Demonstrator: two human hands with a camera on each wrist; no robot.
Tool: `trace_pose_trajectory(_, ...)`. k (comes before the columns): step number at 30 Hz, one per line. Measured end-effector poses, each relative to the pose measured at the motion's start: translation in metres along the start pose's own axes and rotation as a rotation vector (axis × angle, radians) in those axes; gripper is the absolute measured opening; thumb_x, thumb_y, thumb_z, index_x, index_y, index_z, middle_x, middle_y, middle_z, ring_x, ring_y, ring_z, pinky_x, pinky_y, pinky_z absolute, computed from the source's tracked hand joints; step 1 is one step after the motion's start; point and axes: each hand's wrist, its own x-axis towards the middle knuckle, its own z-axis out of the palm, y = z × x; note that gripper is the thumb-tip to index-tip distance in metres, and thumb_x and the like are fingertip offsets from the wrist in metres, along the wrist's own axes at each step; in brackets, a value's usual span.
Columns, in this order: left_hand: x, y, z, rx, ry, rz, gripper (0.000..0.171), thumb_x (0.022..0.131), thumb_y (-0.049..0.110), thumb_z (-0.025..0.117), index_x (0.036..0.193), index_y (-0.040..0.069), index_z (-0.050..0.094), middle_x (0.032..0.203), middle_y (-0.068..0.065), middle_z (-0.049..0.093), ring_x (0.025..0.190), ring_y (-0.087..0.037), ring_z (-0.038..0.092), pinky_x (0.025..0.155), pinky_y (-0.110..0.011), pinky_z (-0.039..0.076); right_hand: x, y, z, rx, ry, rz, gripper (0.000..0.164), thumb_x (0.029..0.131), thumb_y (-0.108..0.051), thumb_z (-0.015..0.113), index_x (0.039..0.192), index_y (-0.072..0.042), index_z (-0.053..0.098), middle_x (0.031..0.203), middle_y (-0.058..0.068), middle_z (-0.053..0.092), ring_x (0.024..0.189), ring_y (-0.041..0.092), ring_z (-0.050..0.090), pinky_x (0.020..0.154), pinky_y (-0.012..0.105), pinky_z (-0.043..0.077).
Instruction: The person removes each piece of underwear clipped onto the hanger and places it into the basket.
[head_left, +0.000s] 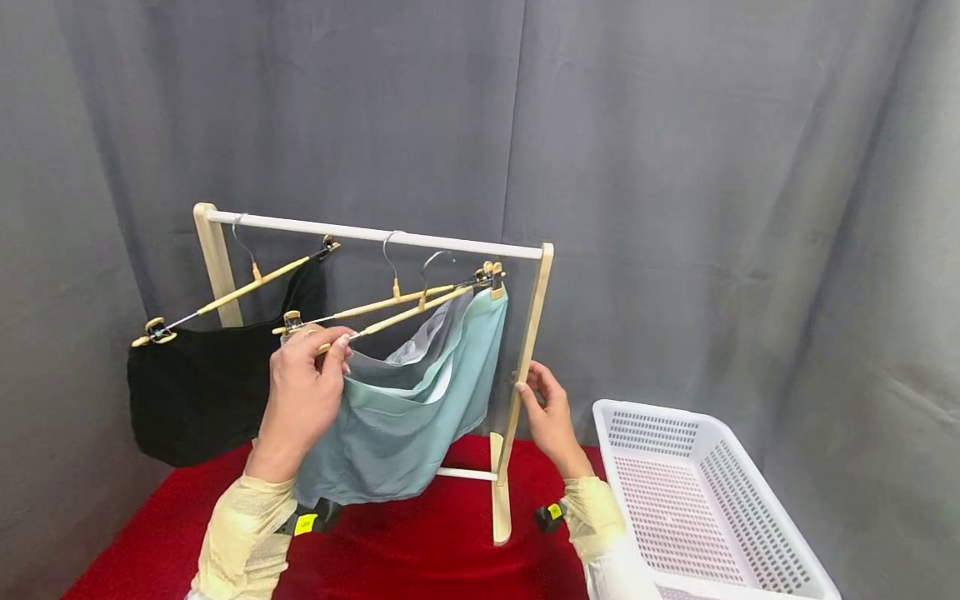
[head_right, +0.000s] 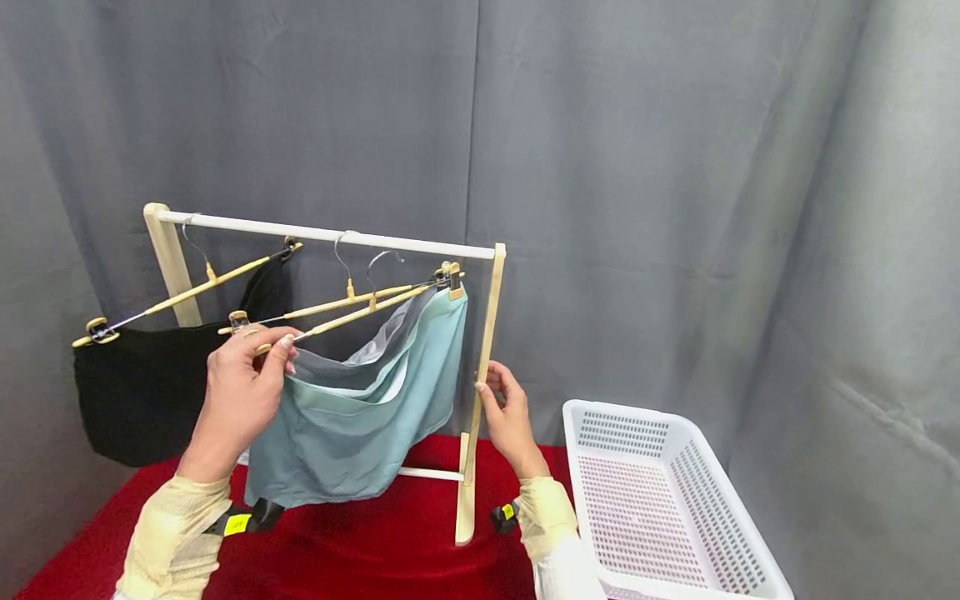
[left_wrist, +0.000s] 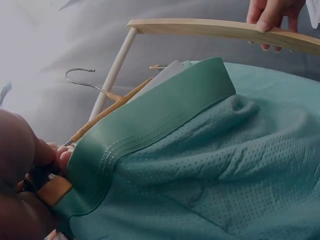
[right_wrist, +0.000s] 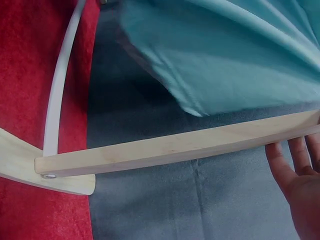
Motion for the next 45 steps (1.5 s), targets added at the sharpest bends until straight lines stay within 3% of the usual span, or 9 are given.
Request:
trace_pose_trajectory(4,-0.018,-0.006,-0.011,0.02,0.011,-0.036,0.015,0.089,0.014,0.056,0.095,0.007,0.068,0.075,0.0,0.057,0.064,-0.01,0.052,0.055,-0.02,0.04,-0.001,-0.002,0.0,-0.006,-0.011,0.009,0.034,0.092,-0.011,0.051,0.124,0.002,0.047,0.105,0.017,0.059,0.094,0.03,0.055,0.075,0.036,0.049)
trace_pose_trajectory(11,-0.044,-0.015,-0.027,0.029,-0.028,-0.125,0.012,0.087,0.012,0.059,0.095,0.01,0.068,0.076,0.002,0.057,0.064,-0.009,0.053,0.055,-0.018,0.04,-0.003,-0.007,-0.006,0.011,-0.033,0.009,0.034,0.091,-0.008,0.052,0.123,0.004,0.047,0.105,0.026,0.058,0.092,0.038,0.056,0.075,0.037,0.05)
trace_pose_trajectory(19,-0.067,-0.02,-0.037,0.034,-0.059,-0.251,0.015,0.088,0.016,0.058,0.098,0.012,0.068,0.079,0.0,0.06,0.066,-0.008,0.056,0.059,-0.017,0.04,-0.012,-0.014,-0.013,-0.004,-0.032,0.025,0.035,0.091,-0.008,0.052,0.123,0.006,0.046,0.105,0.02,0.06,0.094,0.035,0.056,0.077,0.034,0.05)
trace_pose_trajectory(28,-0.094,-0.032,-0.038,-0.084,-0.069,-0.344,0.016,0.087,0.014,0.059,0.1,0.011,0.068,0.079,-0.002,0.06,0.068,-0.011,0.058,0.062,-0.015,0.042,-0.014,-0.02,-0.018,0.023,-0.055,0.02,0.034,0.091,-0.006,0.051,0.123,0.006,0.046,0.105,0.027,0.058,0.094,0.039,0.056,0.077,0.032,0.049)
trace_pose_trajectory(35,-0.104,-0.034,-0.04,-0.12,-0.175,-0.316,0.017,0.088,0.013,0.058,0.103,0.01,0.066,0.083,-0.006,0.059,0.069,-0.013,0.057,0.063,-0.017,0.047,-0.015,-0.024,-0.018,0.023,-0.037,0.031,0.033,0.091,-0.007,0.052,0.123,0.003,0.047,0.106,0.03,0.057,0.094,0.04,0.056,0.078,0.032,0.048)
trace_pose_trajectory(45,-0.103,-0.033,-0.035,-0.208,-0.248,-0.129,0.016,0.088,0.009,0.058,0.1,0.012,0.067,0.079,-0.001,0.058,0.069,-0.012,0.057,0.061,-0.02,0.045,-0.02,-0.034,-0.026,0.021,-0.038,0.092,0.035,0.094,-0.009,0.046,0.128,0.002,0.045,0.116,0.022,0.057,0.1,0.024,0.057,0.085,0.033,0.048)
